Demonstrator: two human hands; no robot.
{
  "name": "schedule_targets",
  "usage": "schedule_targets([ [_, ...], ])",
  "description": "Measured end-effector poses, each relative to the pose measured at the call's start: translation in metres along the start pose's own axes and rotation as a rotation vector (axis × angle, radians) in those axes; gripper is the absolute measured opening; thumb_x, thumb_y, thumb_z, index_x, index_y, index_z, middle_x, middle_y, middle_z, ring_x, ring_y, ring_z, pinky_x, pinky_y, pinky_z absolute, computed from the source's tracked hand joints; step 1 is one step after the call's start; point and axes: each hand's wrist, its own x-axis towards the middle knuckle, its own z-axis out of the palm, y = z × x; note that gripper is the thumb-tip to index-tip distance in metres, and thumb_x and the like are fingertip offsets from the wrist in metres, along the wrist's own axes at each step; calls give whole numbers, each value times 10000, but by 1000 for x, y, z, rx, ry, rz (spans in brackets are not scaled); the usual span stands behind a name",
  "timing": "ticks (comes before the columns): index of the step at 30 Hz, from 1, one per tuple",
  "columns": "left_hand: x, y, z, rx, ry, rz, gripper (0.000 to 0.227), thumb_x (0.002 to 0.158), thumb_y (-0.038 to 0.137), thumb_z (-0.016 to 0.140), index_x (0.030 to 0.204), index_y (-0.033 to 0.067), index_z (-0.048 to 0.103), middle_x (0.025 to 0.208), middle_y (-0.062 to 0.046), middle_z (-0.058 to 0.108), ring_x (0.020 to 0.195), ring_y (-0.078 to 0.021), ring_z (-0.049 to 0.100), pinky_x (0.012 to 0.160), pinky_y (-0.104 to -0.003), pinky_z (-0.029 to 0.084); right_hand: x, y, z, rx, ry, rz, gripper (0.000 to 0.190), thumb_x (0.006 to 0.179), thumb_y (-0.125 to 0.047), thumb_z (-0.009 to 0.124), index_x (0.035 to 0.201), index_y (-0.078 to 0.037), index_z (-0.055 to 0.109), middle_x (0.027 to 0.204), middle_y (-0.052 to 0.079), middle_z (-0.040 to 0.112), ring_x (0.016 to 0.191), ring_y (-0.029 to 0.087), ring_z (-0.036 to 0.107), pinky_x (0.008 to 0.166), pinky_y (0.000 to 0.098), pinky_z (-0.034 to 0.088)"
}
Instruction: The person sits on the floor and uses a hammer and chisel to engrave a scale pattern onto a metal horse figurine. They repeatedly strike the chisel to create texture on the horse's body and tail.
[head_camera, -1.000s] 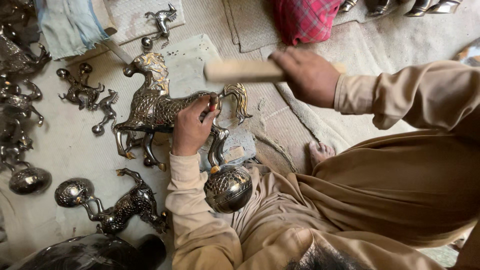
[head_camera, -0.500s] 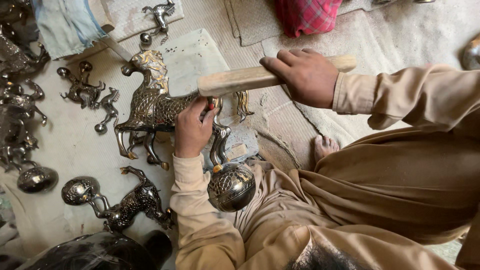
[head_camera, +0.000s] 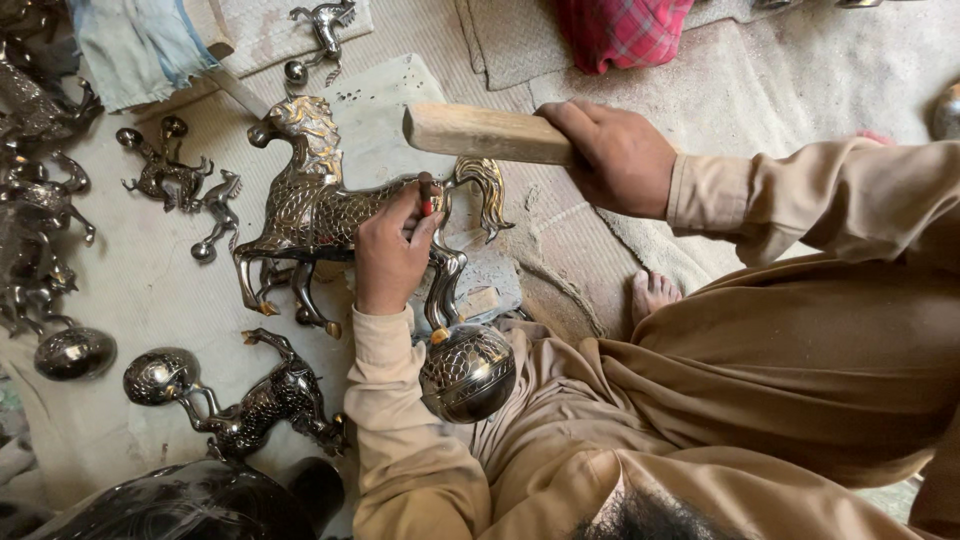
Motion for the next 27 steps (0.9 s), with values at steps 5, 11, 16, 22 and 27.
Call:
schedule_targets([
  [5, -2, 14, -2, -21, 33, -59, 254, 900, 90, 788, 1124, 40, 678, 923, -83, 761, 772, -196, 775, 670, -346, 607, 8, -7, -3, -84, -79, -12, 514, 893, -13, 658, 1382, -6, 500, 1077, 206, 633, 867, 394, 667, 758, 477, 555],
  [11, -5, 20, -7, -15, 58, 62, 230, 928, 47, 743, 1141, 26, 660, 906, -120, 698, 763, -238, 743, 681, -370, 570, 10, -16, -3, 54, 23, -16, 586, 795, 25, 648, 1362, 6, 500, 1139, 231, 627, 928, 435, 654, 771, 486, 545],
  [16, -6, 12, -3, 58, 69, 109, 205, 930, 62, 767, 1113, 46, 676, 939, -125, 723, 791, -251, 747, 703, -370, 576, 12, -11, 5, -114, -67, -74, 494, 880, -23, 686, 1343, 2, 516, 1075, 192, 636, 899, 364, 670, 792, 471, 560],
  [22, -7, 8, 3, 10, 63, 24, 158, 938, 101, 770, 1054, 41, 681, 921, -92, 744, 798, -219, 782, 705, -336, 632, 10, -7, 9, -136, -62, -82, 466, 868, -24, 656, 1313, 13, 523, 1030, 184, 631, 879, 332, 649, 752, 450, 550],
  [27, -6, 10, 1, 12, 73, 44, 193, 921, 74, 775, 1074, 22, 671, 917, -102, 740, 804, -215, 764, 692, -346, 621, 13, -6, 13, -206, -104, -77, 430, 901, -13, 662, 1308, 8, 526, 1012, 175, 635, 846, 306, 657, 741, 438, 550],
])
